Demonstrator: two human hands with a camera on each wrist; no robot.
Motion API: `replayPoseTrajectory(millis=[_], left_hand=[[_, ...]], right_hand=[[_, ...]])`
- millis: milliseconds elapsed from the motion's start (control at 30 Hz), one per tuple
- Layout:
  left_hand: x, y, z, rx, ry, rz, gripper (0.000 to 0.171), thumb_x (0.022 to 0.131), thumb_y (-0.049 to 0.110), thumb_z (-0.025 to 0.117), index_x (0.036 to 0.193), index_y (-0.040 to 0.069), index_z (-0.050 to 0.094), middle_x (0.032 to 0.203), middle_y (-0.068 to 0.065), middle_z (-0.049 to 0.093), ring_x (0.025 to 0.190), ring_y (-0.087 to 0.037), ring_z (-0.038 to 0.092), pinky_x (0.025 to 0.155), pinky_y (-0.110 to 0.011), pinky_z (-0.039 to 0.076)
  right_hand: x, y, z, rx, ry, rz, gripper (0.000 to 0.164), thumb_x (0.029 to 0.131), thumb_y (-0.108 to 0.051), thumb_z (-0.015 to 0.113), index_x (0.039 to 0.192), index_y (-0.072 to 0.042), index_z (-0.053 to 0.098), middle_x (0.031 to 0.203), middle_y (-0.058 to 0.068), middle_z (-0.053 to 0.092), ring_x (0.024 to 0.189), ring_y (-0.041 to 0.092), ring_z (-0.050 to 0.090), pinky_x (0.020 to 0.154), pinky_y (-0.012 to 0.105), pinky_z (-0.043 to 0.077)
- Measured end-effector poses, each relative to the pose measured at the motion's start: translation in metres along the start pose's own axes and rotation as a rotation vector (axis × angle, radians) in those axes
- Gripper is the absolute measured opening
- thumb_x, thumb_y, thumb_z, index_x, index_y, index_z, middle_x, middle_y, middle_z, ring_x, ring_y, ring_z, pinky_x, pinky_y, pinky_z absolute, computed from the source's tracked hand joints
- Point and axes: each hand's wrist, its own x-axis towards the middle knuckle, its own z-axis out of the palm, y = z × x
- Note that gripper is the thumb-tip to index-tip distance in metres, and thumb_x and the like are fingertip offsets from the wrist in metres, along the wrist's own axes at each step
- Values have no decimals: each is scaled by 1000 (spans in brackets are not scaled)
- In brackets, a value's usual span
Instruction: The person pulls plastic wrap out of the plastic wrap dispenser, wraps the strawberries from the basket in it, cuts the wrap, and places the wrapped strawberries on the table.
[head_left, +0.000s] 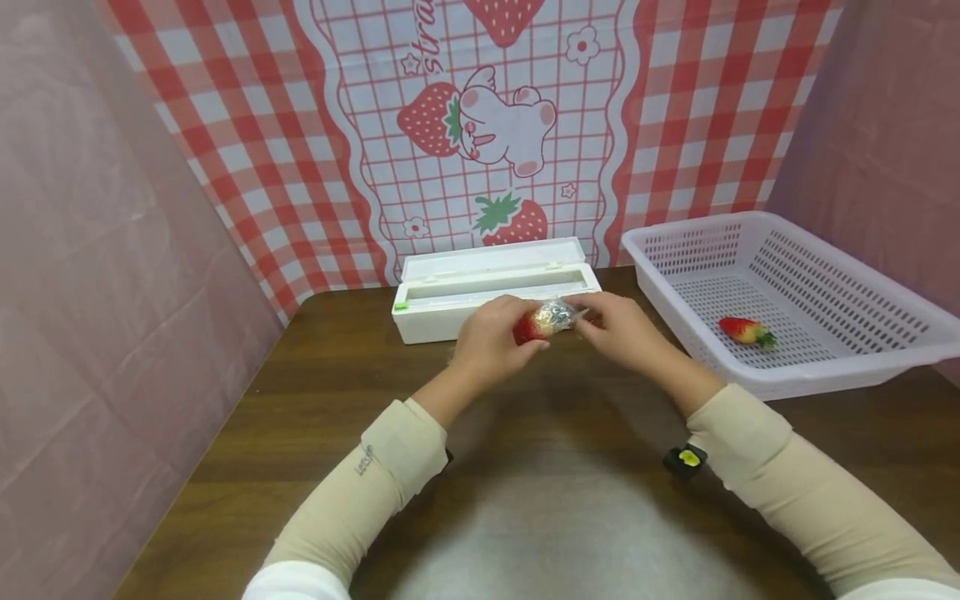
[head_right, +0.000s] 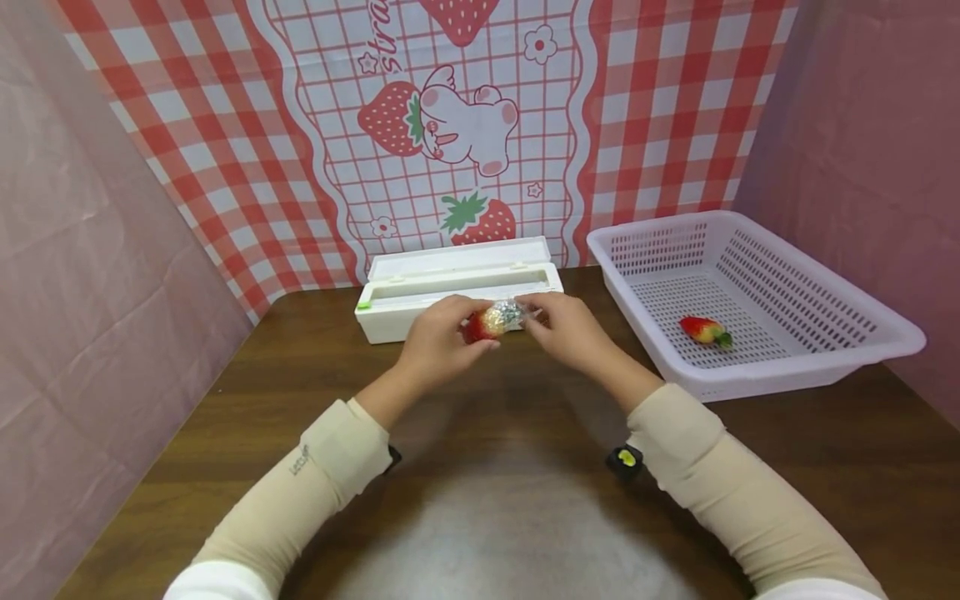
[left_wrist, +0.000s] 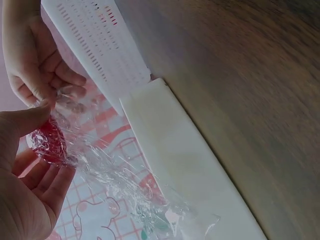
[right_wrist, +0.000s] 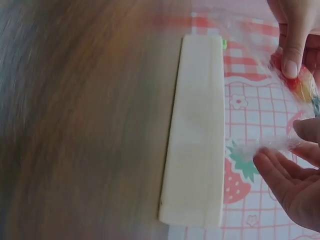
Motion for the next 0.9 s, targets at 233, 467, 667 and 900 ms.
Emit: replayPoseTrajectory(millis=[233,467,667,900], left_hand=[[1,4,1,-5,37,8,49,76,27,85,116,6,67,106,-7,70,94,-17,64,83,-29,53],[2,5,5,5,59,-1,47,75,26,85,114,6,68,104,-8,70,94,-18,64,81,-30,53],[2,6,8,21,55,-19,48,75,29,85,115,7,68,105,-6,70,94,-17,65,81,-29,53],[1,7,10,60,46,-39,47,75,28,86,114,8,70,105,-6,71,94,-17,65,81,-30,53]], right_hand=[[-1,-5,5,207,-21,179,33,100,-10,52,128,4,60,116,22,66,88,26,59,72,34,50],[-4,-10,10,575,-14,232,33,104,-9,42,115,17,60,108,24,65,90,9,64,85,28,54],[-6,-13,11,867,-94,245,36,103,-4,39,127,23,45,118,19,62,99,6,64,94,32,50],[-10,-13,13,1147,-164,242,24,94,10,44,116,11,53,106,1,66,98,11,64,90,25,51]])
